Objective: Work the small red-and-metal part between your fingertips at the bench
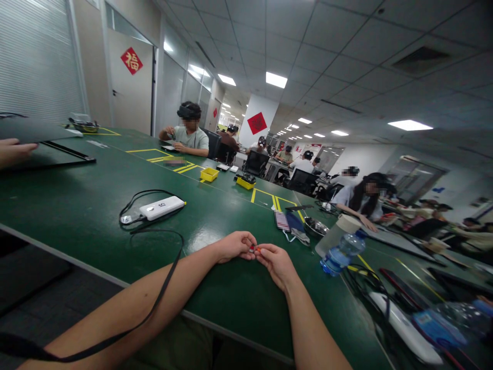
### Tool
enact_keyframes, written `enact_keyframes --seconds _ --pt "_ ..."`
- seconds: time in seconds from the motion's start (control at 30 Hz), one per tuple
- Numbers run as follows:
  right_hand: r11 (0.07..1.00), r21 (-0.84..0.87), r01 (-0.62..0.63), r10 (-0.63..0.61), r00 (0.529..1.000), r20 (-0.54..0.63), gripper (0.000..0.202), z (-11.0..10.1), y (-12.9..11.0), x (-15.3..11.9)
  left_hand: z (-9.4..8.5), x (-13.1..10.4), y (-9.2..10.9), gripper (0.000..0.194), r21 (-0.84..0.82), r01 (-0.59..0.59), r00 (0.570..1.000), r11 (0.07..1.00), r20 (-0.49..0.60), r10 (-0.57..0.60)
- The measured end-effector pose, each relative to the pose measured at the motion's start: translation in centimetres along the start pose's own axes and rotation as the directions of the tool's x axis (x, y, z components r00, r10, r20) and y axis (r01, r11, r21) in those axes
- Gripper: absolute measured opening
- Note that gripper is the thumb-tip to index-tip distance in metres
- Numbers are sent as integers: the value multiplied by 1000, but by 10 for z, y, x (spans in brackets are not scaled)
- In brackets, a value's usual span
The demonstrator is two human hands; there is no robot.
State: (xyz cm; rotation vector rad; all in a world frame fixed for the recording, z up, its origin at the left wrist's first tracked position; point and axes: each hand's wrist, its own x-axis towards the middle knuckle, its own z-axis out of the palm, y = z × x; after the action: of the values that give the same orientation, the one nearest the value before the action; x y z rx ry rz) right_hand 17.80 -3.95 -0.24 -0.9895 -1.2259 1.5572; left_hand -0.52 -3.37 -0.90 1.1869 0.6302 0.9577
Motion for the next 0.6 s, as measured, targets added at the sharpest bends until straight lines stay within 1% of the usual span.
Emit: enact_keyframes --seconds 0.23,0.4,0.6 --pt "1000 7 -3 3 1000 -2 22 0 -1 -1 0 -1 3 36 -13 20 1000 1000 -13 -20" --pt "1000 20 11 -11 1000 2 21 1 -2 -2 2 -2 7 36 -37 48 998 998 -27 -49" --pt "1000 23 18 -18 1000 -2 21 2 -3 -2 3 -5 8 35 1 16 1000 1000 -5 -16"
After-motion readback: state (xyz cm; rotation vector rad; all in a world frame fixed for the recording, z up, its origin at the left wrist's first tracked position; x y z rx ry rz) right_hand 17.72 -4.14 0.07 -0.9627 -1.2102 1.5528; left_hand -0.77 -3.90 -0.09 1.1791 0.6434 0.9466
